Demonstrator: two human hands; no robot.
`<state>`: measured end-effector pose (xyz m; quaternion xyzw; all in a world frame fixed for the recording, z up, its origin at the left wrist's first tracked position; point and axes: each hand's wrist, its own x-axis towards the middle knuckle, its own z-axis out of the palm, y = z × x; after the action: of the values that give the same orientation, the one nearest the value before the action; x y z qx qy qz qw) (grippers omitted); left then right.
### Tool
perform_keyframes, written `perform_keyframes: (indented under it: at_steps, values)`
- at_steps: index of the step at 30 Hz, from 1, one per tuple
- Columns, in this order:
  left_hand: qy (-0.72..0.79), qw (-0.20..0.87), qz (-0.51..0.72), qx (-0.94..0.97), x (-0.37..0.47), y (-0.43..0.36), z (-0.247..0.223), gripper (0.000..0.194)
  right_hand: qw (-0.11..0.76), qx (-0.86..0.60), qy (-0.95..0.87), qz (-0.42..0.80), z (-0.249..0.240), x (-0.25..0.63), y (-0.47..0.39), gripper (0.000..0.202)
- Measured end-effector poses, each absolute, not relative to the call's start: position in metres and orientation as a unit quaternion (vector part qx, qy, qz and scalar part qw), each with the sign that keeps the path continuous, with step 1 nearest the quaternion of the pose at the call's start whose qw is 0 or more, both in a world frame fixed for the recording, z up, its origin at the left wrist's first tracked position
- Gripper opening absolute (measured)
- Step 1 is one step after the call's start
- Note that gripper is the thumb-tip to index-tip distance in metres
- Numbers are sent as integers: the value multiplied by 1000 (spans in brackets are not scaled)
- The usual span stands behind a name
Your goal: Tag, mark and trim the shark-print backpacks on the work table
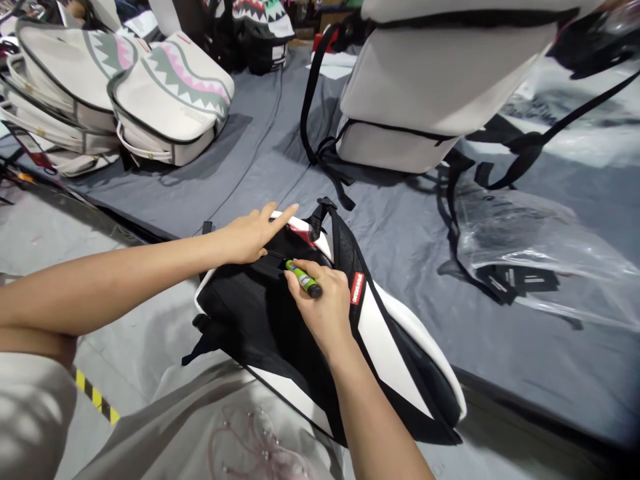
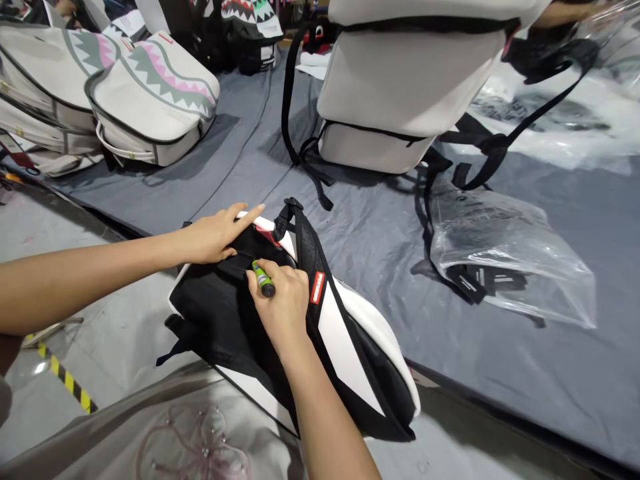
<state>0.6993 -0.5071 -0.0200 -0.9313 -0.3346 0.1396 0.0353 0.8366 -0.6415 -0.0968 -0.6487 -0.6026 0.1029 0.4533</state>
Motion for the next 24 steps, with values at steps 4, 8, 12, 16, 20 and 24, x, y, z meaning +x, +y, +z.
perform_keyframes:
  at_steps: [4,8,12,16,20,24]
  values:
    - [-329,2,179,-927,705,-498,-15,106,439,-649,-615,93,-95,840,-643,15]
    - [-323,-18,216,-921,712,-490,-11,107,429,-638,-628,119,-89,846,-645,22]
    - [-305,-58,210,-927,709,-483,-12,108,426,-630,-629,163,-82,842,-637,17]
    - [-301,-65,226,-924,708,-478,-13,109,436,-612,-616,238,-82,831,-621,17]
    - [-300,-69,243,-920,712,-474,-14,112,437,-615,-613,234,-87,825,-611,19]
    - [-300,-77,244,-919,715,-466,-20,114,418,-622,-618,236,-89,823,-604,19]
